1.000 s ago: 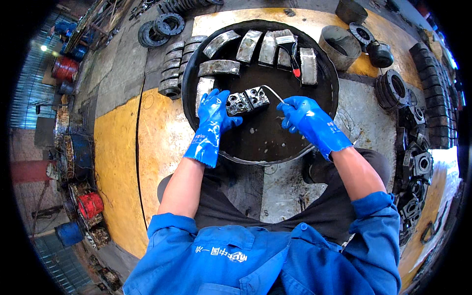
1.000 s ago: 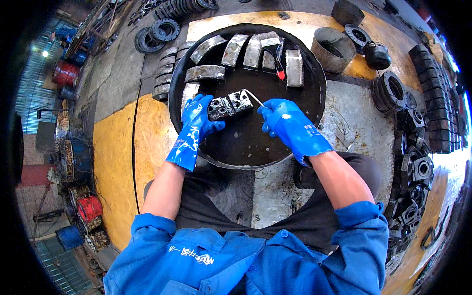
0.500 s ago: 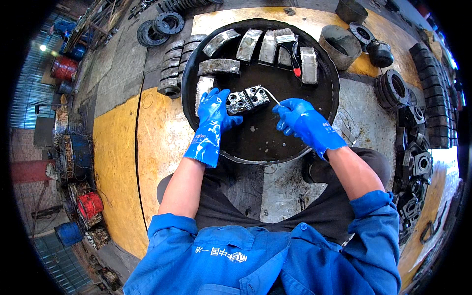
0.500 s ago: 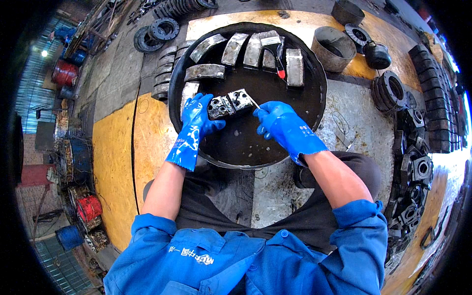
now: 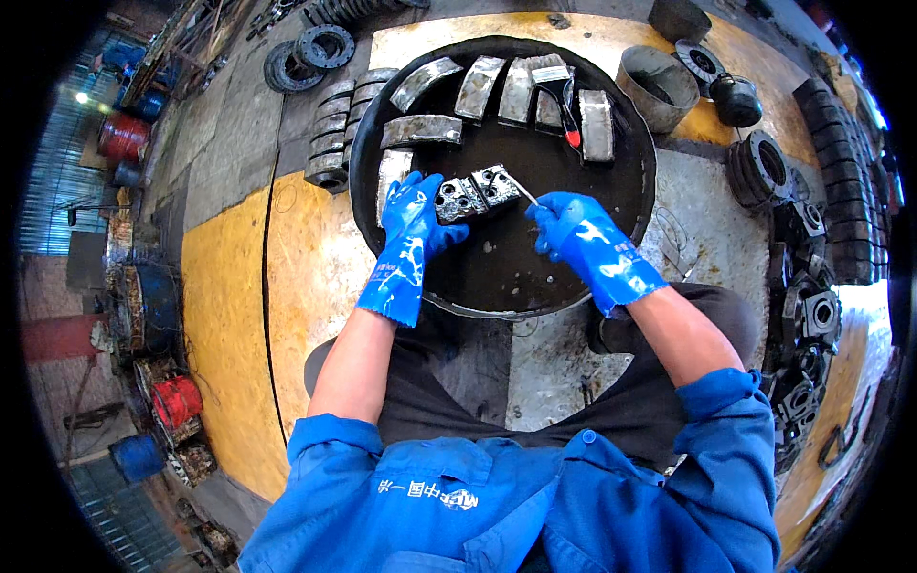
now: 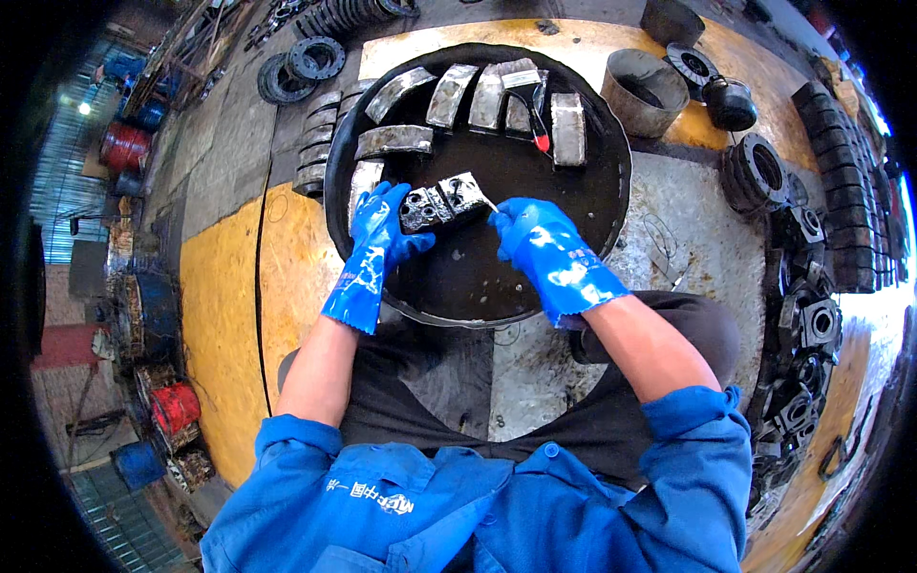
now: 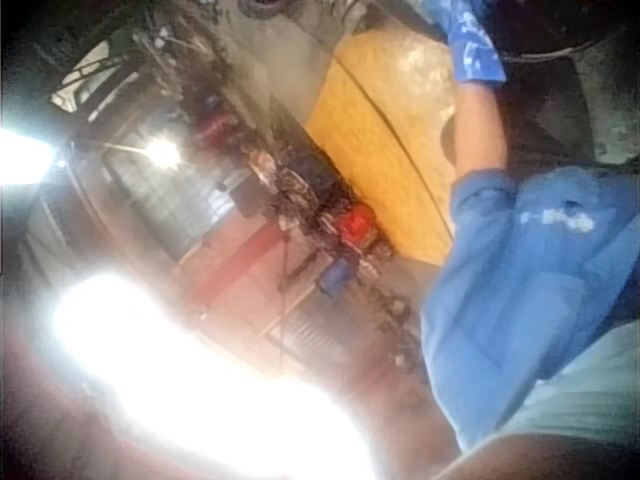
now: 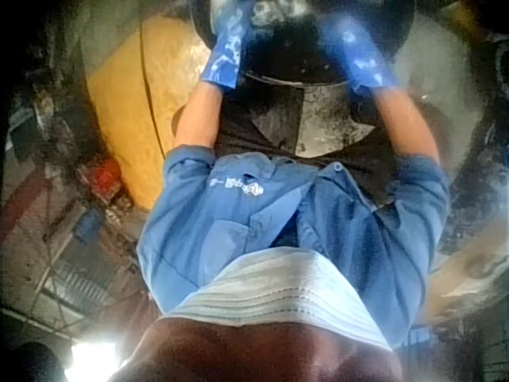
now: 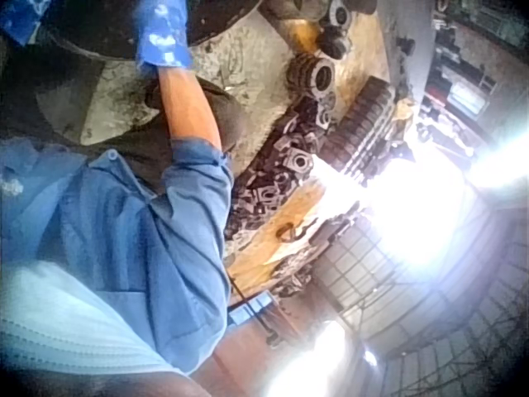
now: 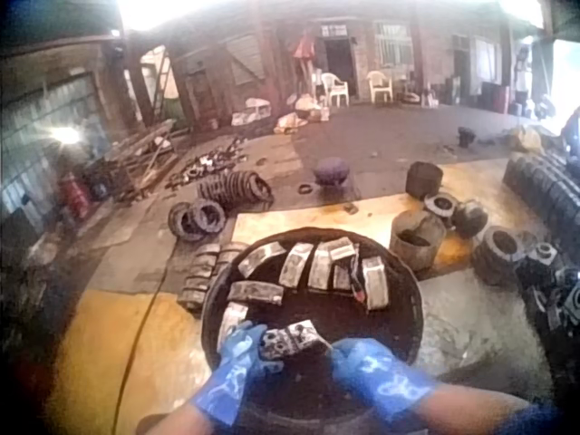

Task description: The person cleans metal components by dipping them into a tub of fluid and scrubbing them with a brush.

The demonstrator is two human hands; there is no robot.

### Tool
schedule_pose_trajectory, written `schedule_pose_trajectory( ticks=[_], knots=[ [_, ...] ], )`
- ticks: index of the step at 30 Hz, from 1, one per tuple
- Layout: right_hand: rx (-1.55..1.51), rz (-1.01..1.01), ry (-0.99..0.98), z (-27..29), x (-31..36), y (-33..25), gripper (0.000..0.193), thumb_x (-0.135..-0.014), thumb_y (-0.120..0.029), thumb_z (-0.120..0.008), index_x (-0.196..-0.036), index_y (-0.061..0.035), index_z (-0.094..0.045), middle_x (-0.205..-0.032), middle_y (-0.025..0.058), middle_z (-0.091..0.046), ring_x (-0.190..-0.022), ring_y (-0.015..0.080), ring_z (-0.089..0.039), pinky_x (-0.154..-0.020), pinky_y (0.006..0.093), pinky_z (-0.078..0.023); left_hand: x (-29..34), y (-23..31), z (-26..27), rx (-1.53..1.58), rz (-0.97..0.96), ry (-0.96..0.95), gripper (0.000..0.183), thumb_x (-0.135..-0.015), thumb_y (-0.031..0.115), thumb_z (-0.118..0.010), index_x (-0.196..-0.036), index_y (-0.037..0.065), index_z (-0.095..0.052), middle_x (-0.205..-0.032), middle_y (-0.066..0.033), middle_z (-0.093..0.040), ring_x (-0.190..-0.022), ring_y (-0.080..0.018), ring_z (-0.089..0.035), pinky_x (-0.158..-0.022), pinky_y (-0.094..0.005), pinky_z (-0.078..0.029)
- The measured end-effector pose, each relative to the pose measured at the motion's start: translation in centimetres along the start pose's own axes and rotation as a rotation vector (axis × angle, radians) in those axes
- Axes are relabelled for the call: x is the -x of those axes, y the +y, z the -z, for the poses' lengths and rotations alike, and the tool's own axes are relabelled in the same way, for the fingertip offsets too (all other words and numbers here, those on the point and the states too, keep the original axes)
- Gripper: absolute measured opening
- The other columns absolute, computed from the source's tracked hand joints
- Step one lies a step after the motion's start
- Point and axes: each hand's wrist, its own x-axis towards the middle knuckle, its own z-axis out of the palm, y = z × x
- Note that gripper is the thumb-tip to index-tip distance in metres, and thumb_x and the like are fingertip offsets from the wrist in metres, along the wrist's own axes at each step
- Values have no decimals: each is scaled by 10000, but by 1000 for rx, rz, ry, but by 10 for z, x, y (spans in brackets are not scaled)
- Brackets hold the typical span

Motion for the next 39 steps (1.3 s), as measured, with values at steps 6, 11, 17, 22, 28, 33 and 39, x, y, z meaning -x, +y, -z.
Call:
schedule_pose_trajectory(
  ticks=[6,11,17,22,28,33,39],
  knots=[
    [-29,-64,-91,13,4,-4,337,-1094,-305,-616,-1309,-79,-744,-906,126,-801,-715,207,-757,-674,379,-618,1,0,-1,-13,18,-2,1053,-643,485,-991,-1536,106,-579,-1582,-168,-582,-1540,-351,-457,-1316,-485,-287],
    [77,17,29,12,-5,3,337,-1100,-301,-620,-1291,-53,-745,-947,108,-779,-738,180,-741,-659,347,-604,0,4,-1,-3,-26,9,1046,-643,484,-989,-1529,103,-583,-1561,-182,-598,-1541,-354,-456,-1317,-490,-281],
    [-163,-23,-57,10,-11,4,304,-1107,-268,-614,-1260,-36,-737,-849,109,-760,-699,171,-727,-597,329,-588,1,-8,-10,-22,-3,27,1069,-611,488,-998,-1520,103,-587,-1563,-181,-594,-1529,-367,-468,-1312,-498,-286],
    [-241,-55,24,14,-9,-9,302,-1103,-227,-626,-1306,-26,-723,-909,122,-756,-663,164,-716,-573,322,-589,0,-4,-8,-26,-18,25,1077,-625,480,-1006,-1541,116,-573,-1583,-183,-577,-1543,-360,-452,-1318,-489,-280],
    [-169,-107,0,7,-11,-17,343,-1103,-338,-620,-1312,-85,-719,-874,75,-772,-684,143,-686,-598,308,-542,4,-2,-3,10,-14,14,1050,-647,460,-999,-1538,102,-574,-1572,-186,-585,-1548,-361,-443,-1319,-495,-276],
    [-166,-114,-11,5,-14,-17,356,-1106,-366,-612,-1306,-92,-721,-873,71,-773,-674,138,-685,-581,307,-526,1,1,-2,-7,-21,4,1033,-650,457,-990,-1530,104,-580,-1563,-177,-595,-1545,-361,-446,-1318,-499,-278],
    [-131,-120,-45,4,-12,-23,372,-1099,-389,-622,-1319,-103,-709,-886,60,-784,-659,131,-689,-566,313,-521,-2,0,-1,-40,-56,-13,1040,-640,461,-993,-1526,106,-580,-1556,-180,-599,-1539,-360,-453,-1316,-506,-280]
  ],
)
